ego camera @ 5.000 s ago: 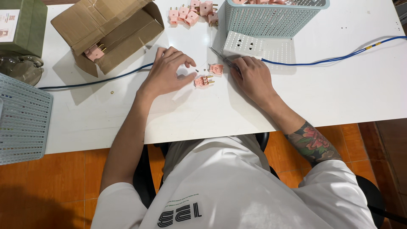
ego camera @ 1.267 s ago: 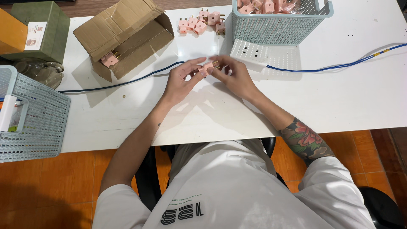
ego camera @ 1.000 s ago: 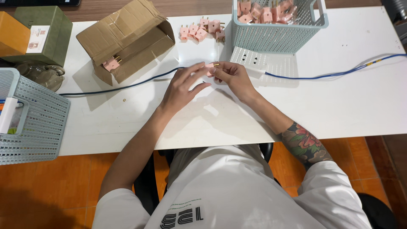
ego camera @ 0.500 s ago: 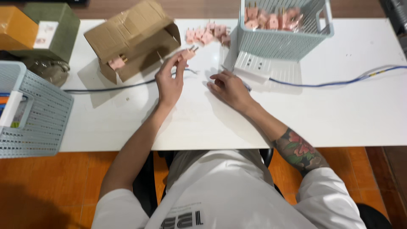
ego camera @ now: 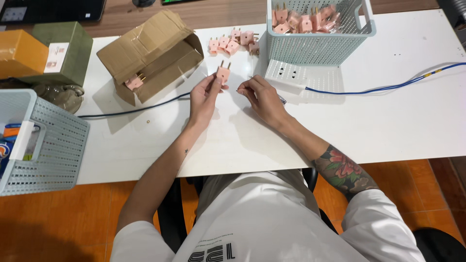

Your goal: The person assembles electrical power plugs by inserting wire ends into the plug housing and securing them with a screwdriver.

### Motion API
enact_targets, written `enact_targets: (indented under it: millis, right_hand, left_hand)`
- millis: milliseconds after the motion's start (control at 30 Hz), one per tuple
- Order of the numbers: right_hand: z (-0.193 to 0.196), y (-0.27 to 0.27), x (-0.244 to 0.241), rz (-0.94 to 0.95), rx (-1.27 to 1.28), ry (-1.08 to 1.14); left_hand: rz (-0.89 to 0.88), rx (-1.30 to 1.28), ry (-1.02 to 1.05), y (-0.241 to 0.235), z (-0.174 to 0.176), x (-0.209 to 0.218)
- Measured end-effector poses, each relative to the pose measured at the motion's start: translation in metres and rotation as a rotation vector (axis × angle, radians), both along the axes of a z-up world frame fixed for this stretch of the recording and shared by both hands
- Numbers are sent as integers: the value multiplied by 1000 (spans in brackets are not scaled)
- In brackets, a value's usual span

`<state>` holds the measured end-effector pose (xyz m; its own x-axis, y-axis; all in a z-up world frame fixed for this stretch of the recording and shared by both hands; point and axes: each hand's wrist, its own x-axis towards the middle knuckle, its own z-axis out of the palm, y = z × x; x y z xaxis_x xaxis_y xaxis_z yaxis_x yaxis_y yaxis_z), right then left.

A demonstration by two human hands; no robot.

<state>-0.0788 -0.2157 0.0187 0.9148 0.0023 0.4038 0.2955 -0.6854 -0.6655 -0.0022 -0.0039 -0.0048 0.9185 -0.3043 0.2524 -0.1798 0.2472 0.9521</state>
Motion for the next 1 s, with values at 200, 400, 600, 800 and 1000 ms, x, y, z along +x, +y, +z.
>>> enact_targets:
  millis: [200, 400, 600, 800, 1000]
  right_hand:
    - [-6, -1, 7, -30, 75, -200]
    - [-14, -2, 10, -81, -220, -396]
    - [-15, -4, 7, -136, -363, -429]
    - [-15, -5, 8, -127, -308, -451]
    - [-13, -9, 4, -132, -448, -527]
  left_hand:
    - [-85, 35, 7, -11, 3, -14]
    - [-152, 46, 61, -14, 20, -29]
    - [-187, 30, 117, -15, 25, -32]
    - [-168, 18, 122, -13, 19, -29]
    - [-205, 68, 114, -15, 20, -30]
